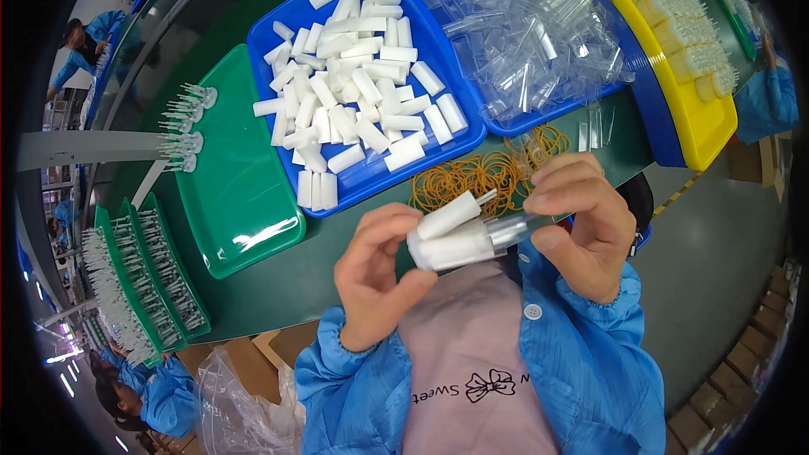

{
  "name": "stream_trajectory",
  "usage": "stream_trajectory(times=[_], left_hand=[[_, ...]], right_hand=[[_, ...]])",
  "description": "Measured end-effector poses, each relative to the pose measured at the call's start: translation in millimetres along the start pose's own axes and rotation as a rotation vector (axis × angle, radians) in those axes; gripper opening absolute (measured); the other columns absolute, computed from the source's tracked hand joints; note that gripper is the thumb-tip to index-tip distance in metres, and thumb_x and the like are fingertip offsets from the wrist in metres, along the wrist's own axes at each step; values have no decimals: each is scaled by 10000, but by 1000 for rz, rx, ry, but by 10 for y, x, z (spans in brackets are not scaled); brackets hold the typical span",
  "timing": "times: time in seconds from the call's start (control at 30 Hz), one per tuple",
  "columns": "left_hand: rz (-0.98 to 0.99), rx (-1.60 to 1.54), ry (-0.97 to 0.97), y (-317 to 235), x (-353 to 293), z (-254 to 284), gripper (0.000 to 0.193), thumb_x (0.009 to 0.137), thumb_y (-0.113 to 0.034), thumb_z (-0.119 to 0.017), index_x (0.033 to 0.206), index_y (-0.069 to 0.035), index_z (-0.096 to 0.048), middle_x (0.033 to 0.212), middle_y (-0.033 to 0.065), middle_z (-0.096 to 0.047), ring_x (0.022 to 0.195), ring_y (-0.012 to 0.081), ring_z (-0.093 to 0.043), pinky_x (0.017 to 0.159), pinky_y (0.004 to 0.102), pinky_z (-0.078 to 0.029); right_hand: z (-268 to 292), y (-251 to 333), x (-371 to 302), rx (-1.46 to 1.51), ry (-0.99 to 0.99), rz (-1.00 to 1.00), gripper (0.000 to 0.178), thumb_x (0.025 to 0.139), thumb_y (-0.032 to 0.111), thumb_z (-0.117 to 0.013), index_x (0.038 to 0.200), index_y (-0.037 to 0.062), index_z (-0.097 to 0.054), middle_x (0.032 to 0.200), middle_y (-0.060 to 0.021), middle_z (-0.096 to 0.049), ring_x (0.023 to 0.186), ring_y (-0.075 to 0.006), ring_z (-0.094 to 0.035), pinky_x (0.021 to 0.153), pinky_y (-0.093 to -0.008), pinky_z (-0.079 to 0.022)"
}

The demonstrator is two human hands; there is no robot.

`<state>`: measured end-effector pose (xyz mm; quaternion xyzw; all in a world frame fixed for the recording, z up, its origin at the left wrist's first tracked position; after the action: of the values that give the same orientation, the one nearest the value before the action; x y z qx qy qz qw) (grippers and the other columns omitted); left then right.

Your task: The person assembles components by mounting white foam cylinders onto plastic pin bases, sliding clear plastic sleeves over the cylinders, securing the bundles with rubber bands, and placing the completed units onto a tray.

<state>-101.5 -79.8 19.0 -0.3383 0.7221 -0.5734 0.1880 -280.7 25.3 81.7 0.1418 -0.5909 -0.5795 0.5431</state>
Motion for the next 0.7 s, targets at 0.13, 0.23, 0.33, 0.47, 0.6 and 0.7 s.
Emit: stream_trajectory(times=[0.13, 0.23, 0.33, 0.47, 0.6, 0.7], left_hand=[[5, 204, -114, 91, -20, 80, 463, 712, 5, -768, 1150, 12, -620, 1207, 146, -560, 1086, 217, -565, 916, 324, -471], [-309, 766, -85, -236, -78, -38, 433, 689, 5, -780, 1103, 2, -654, 1167, 161, -586, 1042, 243, -597, 866, 341, -504], [-312, 752, -105, -258, -91, -19, 433, 672, 0, -792, 1087, 2, -668, 1153, 172, -591, 1022, 262, -606, 843, 349, -517], [-72, 366, -100, 14, -96, 139, 490, 752, -95, -777, 1189, 25, -592, 1235, 141, -540, 1091, 241, -561, 936, 333, -460], [92, -103, -126, 221, -68, 138, 617, 791, -59, -751, 1326, 35, -459, 1203, 138, -552, 1127, 217, -553, 942, 333, -475], [221, -241, -94, 346, -79, 103, 574, 823, -72, -722, 1323, 27, -457, 1197, 134, -572, 1111, 211, -566, 939, 321, -471]], right_hand=[[-21, -16, 46, -164, -22, -68, 262, 718, 76, -755, 944, 22, -636, 881, -82, -641, 895, -232, -568, 797, -341, -434], [0, -141, 29, -29, -86, -193, 232, 721, 67, -753, 911, 29, -624, 856, -61, -635, 902, -214, -552, 809, -334, -428], [-54, -250, 15, 50, -34, -183, 209, 727, 66, -750, 888, 34, -620, 845, -58, -632, 898, -203, -548, 822, -330, -424], [-129, -337, -4, 142, -29, -227, 205, 730, 70, -755, 880, 36, -620, 848, -56, -634, 897, -200, -547, 833, -334, -422], [-111, -282, -17, 22, -52, -151, 214, 724, 82, -770, 877, 34, -627, 847, -58, -632, 909, -212, -545, 849, -344, -424], [-102, -297, -37, 7, -70, -159, 218, 721, 84, -773, 881, 33, -634, 848, -64, -630, 925, -223, -545, 862, -354, -424]])
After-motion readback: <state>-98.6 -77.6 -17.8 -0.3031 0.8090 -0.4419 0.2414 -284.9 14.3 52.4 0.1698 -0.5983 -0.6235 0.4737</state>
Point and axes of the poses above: each hand's wrist, its own x-axis towards the middle knuckle, its own z-axis out of the back of the hand, y = z × x, the point moved 9 cm from there along x, towards the middle knuckle
